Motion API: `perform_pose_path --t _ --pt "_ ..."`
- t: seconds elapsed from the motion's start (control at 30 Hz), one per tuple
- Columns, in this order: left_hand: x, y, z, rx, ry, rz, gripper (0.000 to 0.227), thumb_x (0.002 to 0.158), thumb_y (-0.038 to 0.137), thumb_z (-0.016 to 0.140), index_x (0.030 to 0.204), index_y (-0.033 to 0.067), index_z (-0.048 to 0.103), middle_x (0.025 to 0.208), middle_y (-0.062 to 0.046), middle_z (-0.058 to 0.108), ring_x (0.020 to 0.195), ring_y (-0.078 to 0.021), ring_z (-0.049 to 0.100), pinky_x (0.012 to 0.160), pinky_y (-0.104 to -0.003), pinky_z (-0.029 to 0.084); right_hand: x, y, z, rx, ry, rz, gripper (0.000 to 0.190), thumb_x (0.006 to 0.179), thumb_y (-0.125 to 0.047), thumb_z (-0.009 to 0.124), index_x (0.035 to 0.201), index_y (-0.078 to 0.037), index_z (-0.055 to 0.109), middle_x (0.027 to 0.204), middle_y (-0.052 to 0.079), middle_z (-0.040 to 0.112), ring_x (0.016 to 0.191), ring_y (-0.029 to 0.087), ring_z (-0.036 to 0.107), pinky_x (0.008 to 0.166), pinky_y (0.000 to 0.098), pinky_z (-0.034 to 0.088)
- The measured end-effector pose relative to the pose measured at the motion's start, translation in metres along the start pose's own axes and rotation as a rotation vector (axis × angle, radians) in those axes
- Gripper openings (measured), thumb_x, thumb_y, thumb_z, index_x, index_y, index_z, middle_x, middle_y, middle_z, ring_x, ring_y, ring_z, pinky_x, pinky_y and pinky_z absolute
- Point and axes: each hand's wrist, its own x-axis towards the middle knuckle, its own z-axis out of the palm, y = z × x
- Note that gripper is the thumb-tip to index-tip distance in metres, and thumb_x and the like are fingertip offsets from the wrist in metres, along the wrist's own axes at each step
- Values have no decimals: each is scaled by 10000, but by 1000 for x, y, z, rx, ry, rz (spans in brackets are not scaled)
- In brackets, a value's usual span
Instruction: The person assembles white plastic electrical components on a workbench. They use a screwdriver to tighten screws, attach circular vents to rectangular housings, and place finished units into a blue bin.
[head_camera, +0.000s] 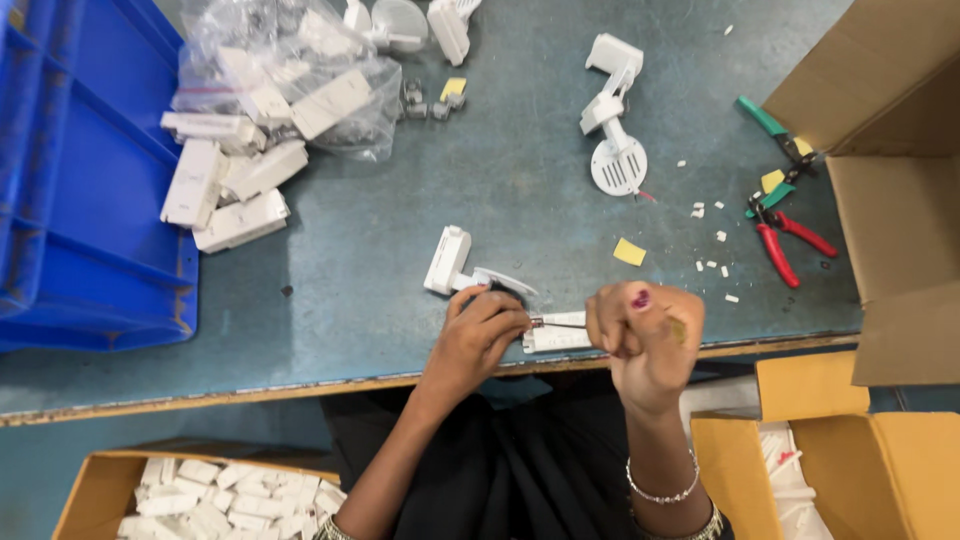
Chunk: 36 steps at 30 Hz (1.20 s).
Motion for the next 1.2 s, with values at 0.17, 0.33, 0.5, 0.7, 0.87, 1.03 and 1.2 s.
perform_pose_path --t 0.17,0.33,0.5,0.7,0.87,1.03,1.2 --pt "-4 -3 0 -7 -5 17 145 892 48 706 1025 100 728 1058 -14 671 1081 -187 649 1122 -420 372 -10 -4 -14 -12 -19 -21 549 1055 -357 512 654 14 455 527 20 346 459 86 251 457 273 218" --pt "-4 -3 -1 4 -21 5 167 898 28 687 1038 113 721 1051 -3 660 1090 -174 642 1148 -420 372 -29 -7 -30 -51 -29 -79 543 1016 -424 500 636 -50 399 517 43 308 427 122 218 441 300 195" --pt "-4 -2 -1 22 -14 9 165 902 45 695 1050 113 717 1054 3 655 1094 -173 634 1151 -410 370 -35 -16 -62 214 138 -77 628 1078 -509 320 600 -115 217 477 -31 188 422 94 94 383 286 136" --pt "-5 -3 0 41 -32 8 176 898 42 694 1060 107 719 1050 -8 653 1113 -177 635 1151 -407 366 -30 -17 -68 2 48 -13 614 1063 -548 258 594 -166 149 458 -30 147 373 98 74 328 278 127" --pt "-5 -4 0 30 -39 -4 205 892 31 684 1081 103 719 1058 -17 654 1131 -181 633 1164 -410 356 -23 -18 -61 -90 42 12 626 1048 -561 250 570 -170 147 442 -19 162 353 96 79 300 282 134" --pt "-5 -5 -1 22 -46 -8 217 886 32 679 1086 109 717 1077 -15 657 1155 -184 631 1176 -405 347 -19 -18 -64 -39 30 36 621 1047 -559 245 567 -175 157 433 -19 163 347 100 84 292 282 148" --pt "-3 1 8 25 14 -43 207 868 -20 656 1031 98 706 1053 -20 660 1154 -183 635 1173 -421 353 -17 -21 -62 -68 13 125 602 1060 -518 282 584 -165 171 419 -33 150 368 95 82 337 276 140"
